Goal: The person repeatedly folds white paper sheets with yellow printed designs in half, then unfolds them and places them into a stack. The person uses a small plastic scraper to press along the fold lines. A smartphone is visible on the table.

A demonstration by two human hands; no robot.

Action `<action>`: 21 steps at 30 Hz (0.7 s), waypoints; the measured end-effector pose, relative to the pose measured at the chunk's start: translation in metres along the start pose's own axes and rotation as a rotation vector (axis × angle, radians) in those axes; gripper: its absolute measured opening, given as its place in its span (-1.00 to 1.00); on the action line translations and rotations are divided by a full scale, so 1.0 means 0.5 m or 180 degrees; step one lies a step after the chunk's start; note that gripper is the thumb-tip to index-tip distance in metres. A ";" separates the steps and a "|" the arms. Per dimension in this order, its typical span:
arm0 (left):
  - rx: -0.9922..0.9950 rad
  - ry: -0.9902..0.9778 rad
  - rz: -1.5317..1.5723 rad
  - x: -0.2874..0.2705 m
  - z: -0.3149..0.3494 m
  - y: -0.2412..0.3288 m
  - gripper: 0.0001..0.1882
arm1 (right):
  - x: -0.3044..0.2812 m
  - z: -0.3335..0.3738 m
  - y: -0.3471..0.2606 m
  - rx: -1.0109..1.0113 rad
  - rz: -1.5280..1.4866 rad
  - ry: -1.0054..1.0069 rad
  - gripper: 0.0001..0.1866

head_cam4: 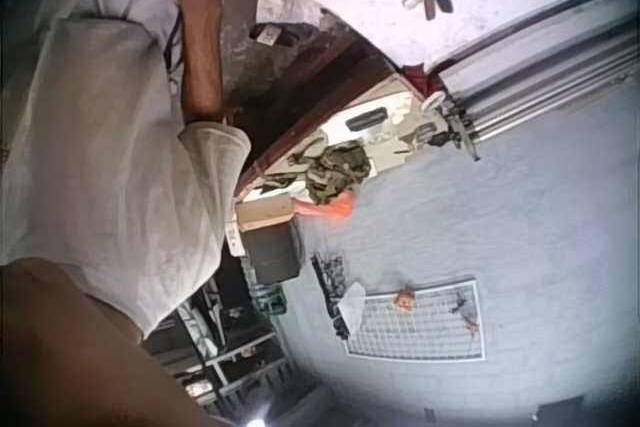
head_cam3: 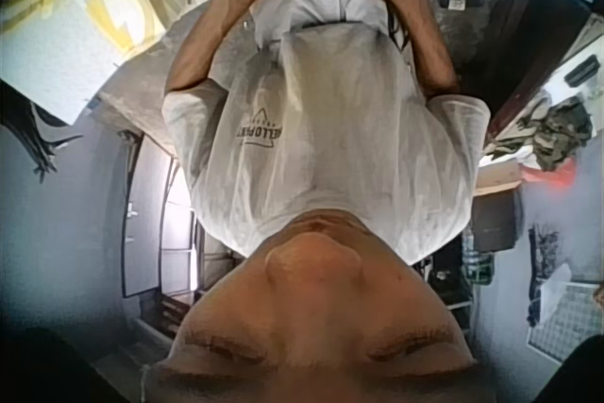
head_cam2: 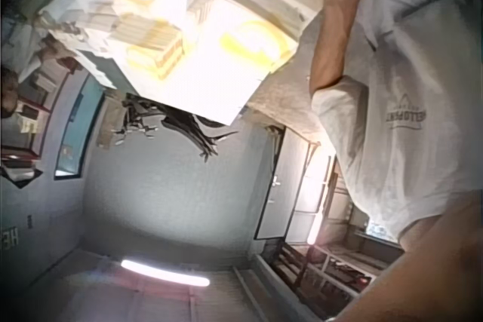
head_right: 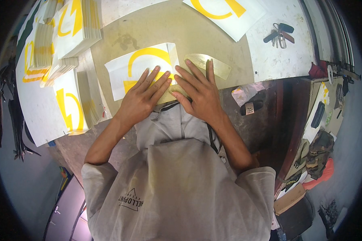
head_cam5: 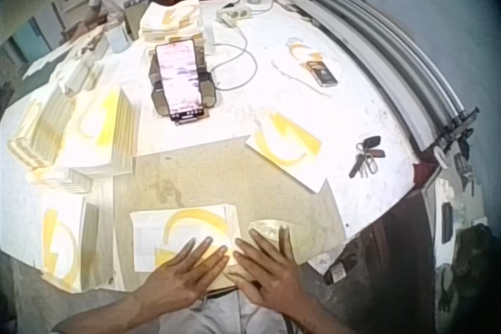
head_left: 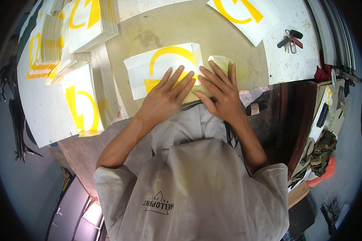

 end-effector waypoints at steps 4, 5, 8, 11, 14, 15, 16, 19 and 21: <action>-0.0007 -0.0025 0.0015 -0.002 -0.001 -0.001 -0.29 | 0.000 -0.004 0.001 0.0027 0.0061 0.0100 -0.72; 0.0020 0.0020 -0.0013 -0.004 -0.001 0.000 -0.34 | -0.001 -0.006 0.002 0.0056 -0.0003 0.0155 -0.74; 0.0037 0.0111 -0.0005 -0.006 -0.001 0.000 -0.40 | -0.005 -0.009 0.002 0.0101 -0.0113 0.0264 -0.77; -0.0035 0.0136 0.0118 -0.002 -0.001 -0.002 -0.35 | -0.010 -0.010 -0.001 0.0070 -0.0081 0.0222 -0.77; -0.0024 0.0168 0.0101 -0.002 0.001 -0.002 -0.37 | -0.014 -0.010 -0.004 0.0007 -0.0137 0.0238 -0.76; -0.0013 0.0174 0.0106 -0.003 0.001 -0.002 -0.38 | -0.018 -0.008 -0.005 -0.0040 -0.0157 0.0313 -0.75; -0.0003 0.0180 0.0109 -0.004 0.000 -0.003 -0.38 | -0.021 -0.007 -0.006 -0.0091 -0.0177 0.0388 -0.75; -0.0021 0.0178 0.0134 -0.005 -0.001 -0.002 -0.40 | -0.022 0.033 -0.014 -0.0306 -0.0252 0.0754 -0.70; -0.0014 0.0204 0.0113 -0.008 -0.003 -0.003 -0.40 | -0.017 0.033 -0.026 -0.0344 -0.0087 0.0738 -0.67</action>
Point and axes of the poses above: each hand's wrist, its own z-axis away from the middle knuckle, its own x-axis out of the palm, y = z × x, the point moved 9 cm from there along -z, towards the middle knuckle, and after that the axes turned 2 degrees about -y, right-handed, at the moved point
